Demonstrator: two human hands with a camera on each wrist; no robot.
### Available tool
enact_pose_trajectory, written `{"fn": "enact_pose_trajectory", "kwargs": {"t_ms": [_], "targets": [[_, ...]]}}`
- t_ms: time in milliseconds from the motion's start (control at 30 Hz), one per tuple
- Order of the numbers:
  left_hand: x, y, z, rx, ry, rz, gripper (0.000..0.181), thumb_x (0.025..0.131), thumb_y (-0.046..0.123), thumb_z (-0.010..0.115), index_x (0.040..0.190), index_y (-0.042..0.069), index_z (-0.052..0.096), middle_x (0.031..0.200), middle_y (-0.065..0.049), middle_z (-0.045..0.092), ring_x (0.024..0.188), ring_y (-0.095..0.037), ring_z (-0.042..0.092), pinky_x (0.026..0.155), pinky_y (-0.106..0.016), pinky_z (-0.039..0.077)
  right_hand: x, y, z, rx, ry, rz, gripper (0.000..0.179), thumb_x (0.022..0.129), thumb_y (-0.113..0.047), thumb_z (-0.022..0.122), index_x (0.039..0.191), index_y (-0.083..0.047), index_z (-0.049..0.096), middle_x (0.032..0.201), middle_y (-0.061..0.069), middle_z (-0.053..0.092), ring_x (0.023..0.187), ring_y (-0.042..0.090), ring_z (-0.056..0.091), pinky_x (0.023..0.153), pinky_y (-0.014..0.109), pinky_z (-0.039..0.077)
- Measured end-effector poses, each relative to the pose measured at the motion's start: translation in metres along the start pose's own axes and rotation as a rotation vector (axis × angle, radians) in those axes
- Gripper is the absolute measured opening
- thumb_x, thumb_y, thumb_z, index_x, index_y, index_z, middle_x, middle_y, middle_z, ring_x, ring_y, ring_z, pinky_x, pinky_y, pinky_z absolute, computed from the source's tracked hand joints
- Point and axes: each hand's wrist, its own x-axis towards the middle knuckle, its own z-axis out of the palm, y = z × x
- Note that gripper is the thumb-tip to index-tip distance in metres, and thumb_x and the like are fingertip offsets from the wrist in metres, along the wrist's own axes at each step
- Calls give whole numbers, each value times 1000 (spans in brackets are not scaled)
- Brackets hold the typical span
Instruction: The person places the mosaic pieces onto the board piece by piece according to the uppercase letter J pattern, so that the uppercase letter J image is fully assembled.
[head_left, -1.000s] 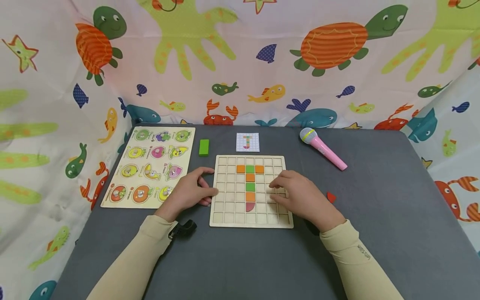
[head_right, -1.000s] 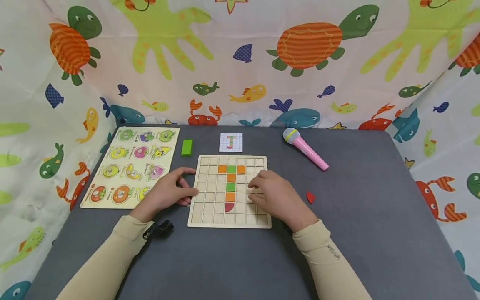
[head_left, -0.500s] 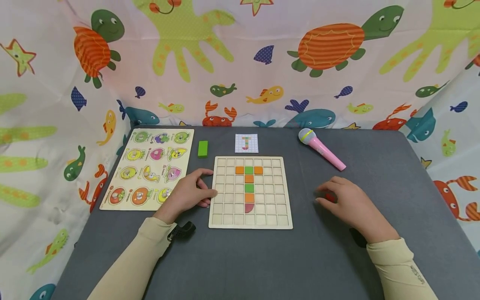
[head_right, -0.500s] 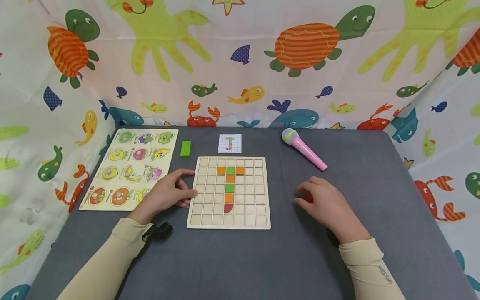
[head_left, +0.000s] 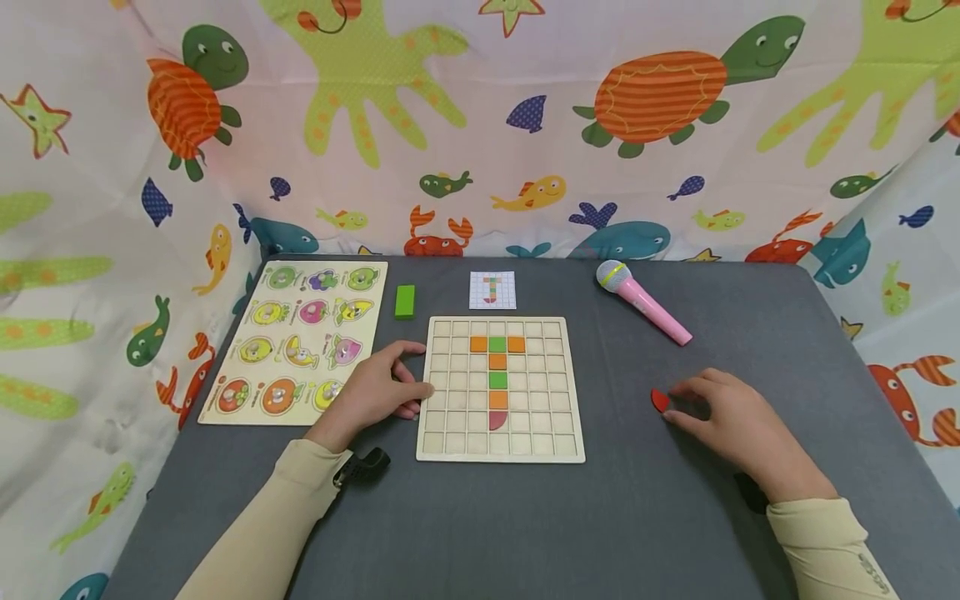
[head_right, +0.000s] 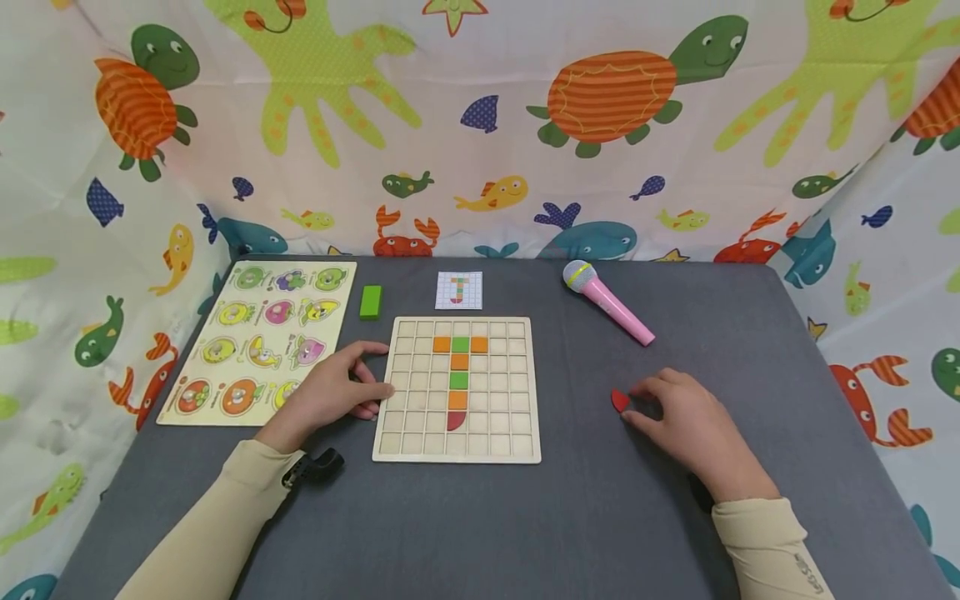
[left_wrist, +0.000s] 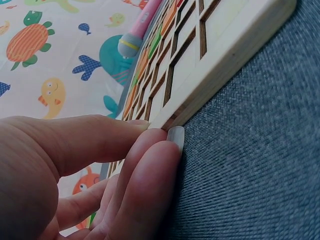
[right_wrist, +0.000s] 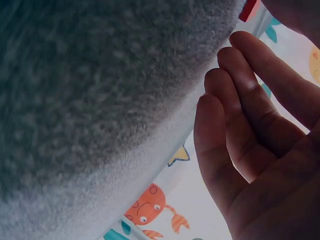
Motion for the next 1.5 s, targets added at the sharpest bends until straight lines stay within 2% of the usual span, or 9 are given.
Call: {"fn": "enact_pose_trajectory", "kwargs": {"t_ms": [533,800,900,1033,1267,1400,1500], "targets": [[2,0,2,26,9,-20,70,90,27,90,152,23,55,99,-12,68,70,-20,77,66,-32,67,10,-7,4,11,-33,-12,25,92,-28,86,110,-11,80,105,7,72,96,24,67,87,55,62],[2,3,2,20,5,-16,70,91,26,89,151,23,56,99,-12,67,70,-21,77,66,-33,67,21,-24,7,1,-43,-32,24,94,-28,84,111,-11,79,106,7,72,97,25,66,88,57,62],[2,3,0,22,1,-13,69,91,26,89,152,22,55,99,-13,67,70,-21,77,66,-32,67,30,-41,12,-8,-10,-85,23,94,-27,84,109,-11,80,105,6,72,96,24,66,88,54,62],[2,2,-1,32,2,-16,70,91,27,89,152,23,55,99,-12,68,70,-21,77,66,-32,67,44,-74,21,6,18,-183,23,93,-27,86,108,-11,80,103,4,71,95,22,66,88,49,62],[3,1,-1,38,-1,-20,70,91,27,89,152,23,55,99,-12,68,70,-21,77,66,-32,67,64,-140,37,48,2,-328,20,96,-33,83,102,-14,79,99,-1,70,91,15,62,82,38,61],[2,0,-2,37,-5,-22,70,91,27,88,152,23,55,99,-12,68,70,-20,77,66,-31,66,69,-169,46,54,-9,-405,15,95,-30,83,99,-16,80,98,-2,70,93,13,62,82,35,61],[2,0,-2,37,-2,-21,69,91,27,89,152,23,55,99,-12,68,70,-21,77,66,-32,67,72,-185,52,48,-18,-447,13,97,-31,82,95,-18,80,94,-4,69,89,10,59,77,30,59]]}}
